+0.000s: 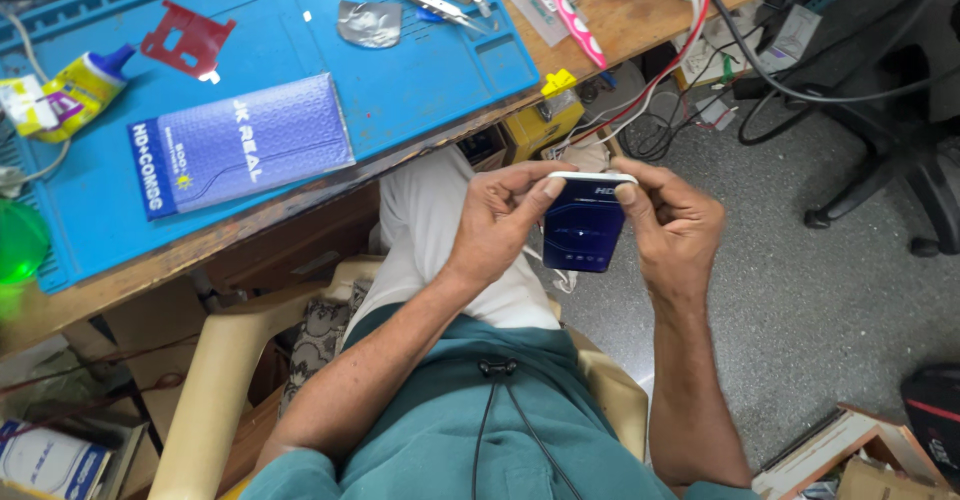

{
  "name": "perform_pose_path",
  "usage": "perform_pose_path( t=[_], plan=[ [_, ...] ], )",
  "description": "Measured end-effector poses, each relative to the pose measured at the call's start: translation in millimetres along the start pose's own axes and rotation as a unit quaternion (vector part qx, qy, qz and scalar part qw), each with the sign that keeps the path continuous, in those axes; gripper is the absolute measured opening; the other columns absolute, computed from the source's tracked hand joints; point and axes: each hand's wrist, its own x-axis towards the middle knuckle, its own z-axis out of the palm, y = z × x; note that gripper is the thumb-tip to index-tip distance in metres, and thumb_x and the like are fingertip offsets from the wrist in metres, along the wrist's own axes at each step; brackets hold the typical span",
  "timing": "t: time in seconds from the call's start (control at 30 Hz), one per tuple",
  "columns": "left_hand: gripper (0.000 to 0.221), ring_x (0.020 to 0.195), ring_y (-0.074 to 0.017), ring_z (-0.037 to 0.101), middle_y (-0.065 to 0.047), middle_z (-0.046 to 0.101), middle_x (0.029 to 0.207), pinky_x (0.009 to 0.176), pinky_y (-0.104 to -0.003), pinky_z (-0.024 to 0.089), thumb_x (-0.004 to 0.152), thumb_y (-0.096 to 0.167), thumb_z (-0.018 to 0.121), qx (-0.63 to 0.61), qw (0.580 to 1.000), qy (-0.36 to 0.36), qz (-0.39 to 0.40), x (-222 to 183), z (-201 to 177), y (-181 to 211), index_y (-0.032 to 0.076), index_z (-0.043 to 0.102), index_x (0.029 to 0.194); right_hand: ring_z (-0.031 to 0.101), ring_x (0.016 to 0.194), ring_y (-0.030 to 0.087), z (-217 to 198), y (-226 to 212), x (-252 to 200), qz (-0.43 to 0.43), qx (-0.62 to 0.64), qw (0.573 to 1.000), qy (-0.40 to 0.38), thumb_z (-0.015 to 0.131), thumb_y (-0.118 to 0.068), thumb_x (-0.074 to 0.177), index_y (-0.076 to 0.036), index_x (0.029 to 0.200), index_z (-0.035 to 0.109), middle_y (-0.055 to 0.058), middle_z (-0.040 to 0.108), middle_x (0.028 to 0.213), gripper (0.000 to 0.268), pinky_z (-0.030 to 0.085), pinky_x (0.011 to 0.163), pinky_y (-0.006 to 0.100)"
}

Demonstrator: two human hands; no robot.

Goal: The person holds a smartphone connected to a power source and navigates the screen. They then place the phone on a workbench and use a screwdriver to unscrew components from the back of the device, removing a small black part.

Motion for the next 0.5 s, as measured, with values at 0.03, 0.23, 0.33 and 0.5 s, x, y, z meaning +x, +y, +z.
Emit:
perform_pose_path(
  t=[0.03, 0.23, 0.33, 0.5],
  plan=[
    [0.03, 0.082, -0.0043, 0.064, -0.003, 0.076, 0.097, 0.07, -0.02, 0.05, 0.105, 0.019, 0.066, -0.011, 1.0, 0.001, -0.014, 1.1, -1.9, -0.1, -0.004, 0.073, 0.123, 0.062, 0.078, 0.004, -1.3, -2.3, 0.1, 0.006, 0.011, 1.0, -0.011, 0.078, -0.01, 0.095, -0.001, 0.118, 0.074, 0.003, 0.073, 0.093, 0.025, 0.049, 0.068, 0.016],
    [0.03, 0.083, -0.0037, 0.061, -0.002, 0.075, 0.098, 0.072, -0.02, 0.048, 0.105, 0.019, 0.069, -0.049, 0.999, 0.001, -0.004, 4.1, -7.6, -6.1, -0.004, 0.073, 0.124, 0.066, 0.084, 0.007, -2.3, -4.9, -2.7, -0.03, -0.028, 0.999, -0.018, 0.078, -0.009, 0.096, 0.0, 0.113, 0.074, 0.003, 0.074, 0.095, 0.019, 0.053, 0.074, 0.02],
    [0.032, 0.083, -0.0045, 0.06, -0.003, 0.074, 0.099, 0.073, -0.021, 0.048, 0.107, 0.02, 0.069, -0.043, 0.999, -0.004, -0.002, 3.1, -9.2, -7.3, -0.005, 0.073, 0.126, 0.065, 0.08, 0.009, -2.0, -8.2, -5.4, -0.054, -0.077, 0.996, -0.005, 0.078, -0.007, 0.097, 0.001, 0.11, 0.076, 0.006, 0.074, 0.092, 0.015, 0.05, 0.071, 0.022],
    [0.034, 0.093, -0.0077, 0.069, -0.006, 0.076, 0.107, 0.082, -0.024, 0.056, 0.105, 0.024, 0.068, -0.072, 0.997, -0.022, -0.016, 4.6, -11.0, -4.3, -0.003, 0.07, 0.125, 0.069, 0.083, 0.012, 0.2, -15.8, -6.8, -0.117, -0.11, 0.987, -0.005, 0.077, -0.006, 0.098, 0.0, 0.107, 0.076, 0.008, 0.075, 0.092, 0.011, 0.053, 0.074, 0.024]
  ],
)
